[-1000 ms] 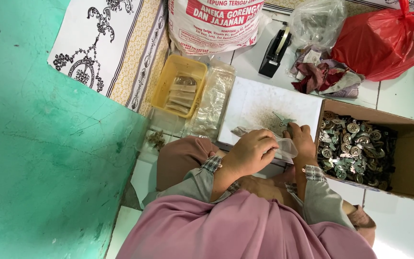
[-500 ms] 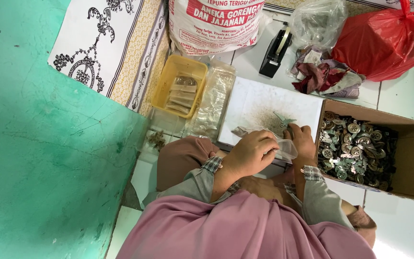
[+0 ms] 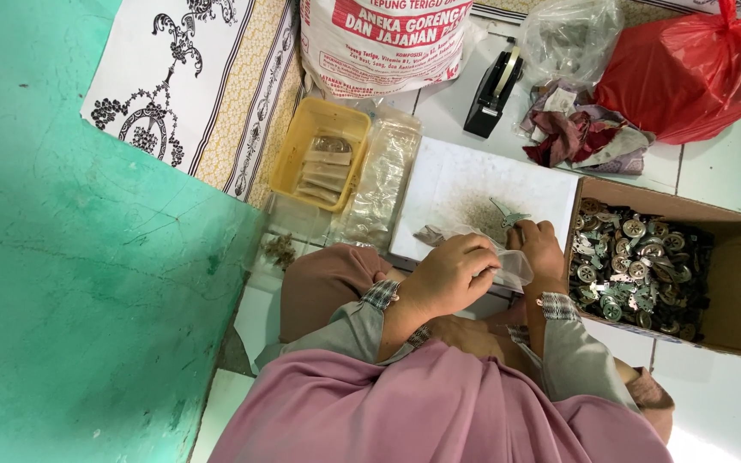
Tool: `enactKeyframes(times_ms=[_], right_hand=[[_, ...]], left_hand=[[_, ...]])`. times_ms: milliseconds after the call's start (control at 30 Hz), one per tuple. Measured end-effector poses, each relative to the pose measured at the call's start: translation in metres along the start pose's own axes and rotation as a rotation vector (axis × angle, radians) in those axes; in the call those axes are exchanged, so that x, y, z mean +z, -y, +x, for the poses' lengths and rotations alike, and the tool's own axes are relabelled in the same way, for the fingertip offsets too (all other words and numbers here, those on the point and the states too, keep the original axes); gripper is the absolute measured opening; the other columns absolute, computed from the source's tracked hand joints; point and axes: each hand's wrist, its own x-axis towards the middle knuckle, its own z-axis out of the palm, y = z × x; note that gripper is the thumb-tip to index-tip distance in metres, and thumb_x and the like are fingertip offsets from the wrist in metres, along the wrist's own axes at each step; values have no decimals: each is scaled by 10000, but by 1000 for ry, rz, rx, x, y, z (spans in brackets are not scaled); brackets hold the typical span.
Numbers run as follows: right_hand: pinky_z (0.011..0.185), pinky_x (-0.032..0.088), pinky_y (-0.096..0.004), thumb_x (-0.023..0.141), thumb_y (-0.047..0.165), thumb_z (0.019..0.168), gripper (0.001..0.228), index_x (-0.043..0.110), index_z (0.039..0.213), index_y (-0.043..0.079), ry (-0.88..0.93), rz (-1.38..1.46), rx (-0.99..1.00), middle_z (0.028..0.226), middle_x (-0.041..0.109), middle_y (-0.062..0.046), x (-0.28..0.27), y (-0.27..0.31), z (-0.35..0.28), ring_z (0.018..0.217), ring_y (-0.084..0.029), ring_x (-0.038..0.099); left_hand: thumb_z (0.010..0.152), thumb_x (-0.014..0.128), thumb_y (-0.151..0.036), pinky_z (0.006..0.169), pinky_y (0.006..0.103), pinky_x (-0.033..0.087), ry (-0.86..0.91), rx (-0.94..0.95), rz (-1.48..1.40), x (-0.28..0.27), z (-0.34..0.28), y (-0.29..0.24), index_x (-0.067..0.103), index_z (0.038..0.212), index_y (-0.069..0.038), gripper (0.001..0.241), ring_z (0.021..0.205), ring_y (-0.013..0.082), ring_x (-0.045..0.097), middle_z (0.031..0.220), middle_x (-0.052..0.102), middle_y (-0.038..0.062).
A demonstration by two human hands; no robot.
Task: Sorting small metal components from a bulk container into individual plastic bags and inspecting them on a work surface.
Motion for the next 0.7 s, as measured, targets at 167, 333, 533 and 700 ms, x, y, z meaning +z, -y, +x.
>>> enactKeyframes(times_ms=[167, 333, 533, 700], right_hand=[[813, 620, -467, 567, 457, 1053, 297, 671, 1231, 244, -40, 38, -28, 1128, 561, -77, 32, -23, 24, 1002, -344, 711], [794, 624, -469, 629, 447, 1019, 330, 664, 1219, 186, -92, 77, -44, 1126, 573, -92, 34, -20, 24, 991, -338, 718], [773, 619, -434, 684, 450, 981, 318, 677, 1183, 205, -147, 106, -70, 1076, 564, -63, 40, -26, 29, 955, -325, 718], [778, 615, -395, 702, 395, 964, 244, 706, 1111, 201, -165, 114, -64, 1039, 578, -43, 44, -25, 30, 969, -271, 708]], left_hand=[[904, 654, -61, 705, 365, 621, 13, -15, 8, -4, 1, 2, 671, 895, -94, 38, 751, 292, 702, 862, 622, 81], [906, 663, -75, 716, 341, 615, 8, -24, 10, -4, 1, 4, 678, 890, -99, 32, 750, 268, 701, 865, 626, 66], [908, 671, -64, 717, 341, 614, 23, -19, 1, -5, 1, 7, 678, 891, -78, 24, 756, 274, 704, 863, 629, 78], [910, 682, -65, 727, 333, 617, 20, -7, 13, -5, 3, 7, 679, 890, -78, 24, 763, 259, 705, 865, 629, 70]])
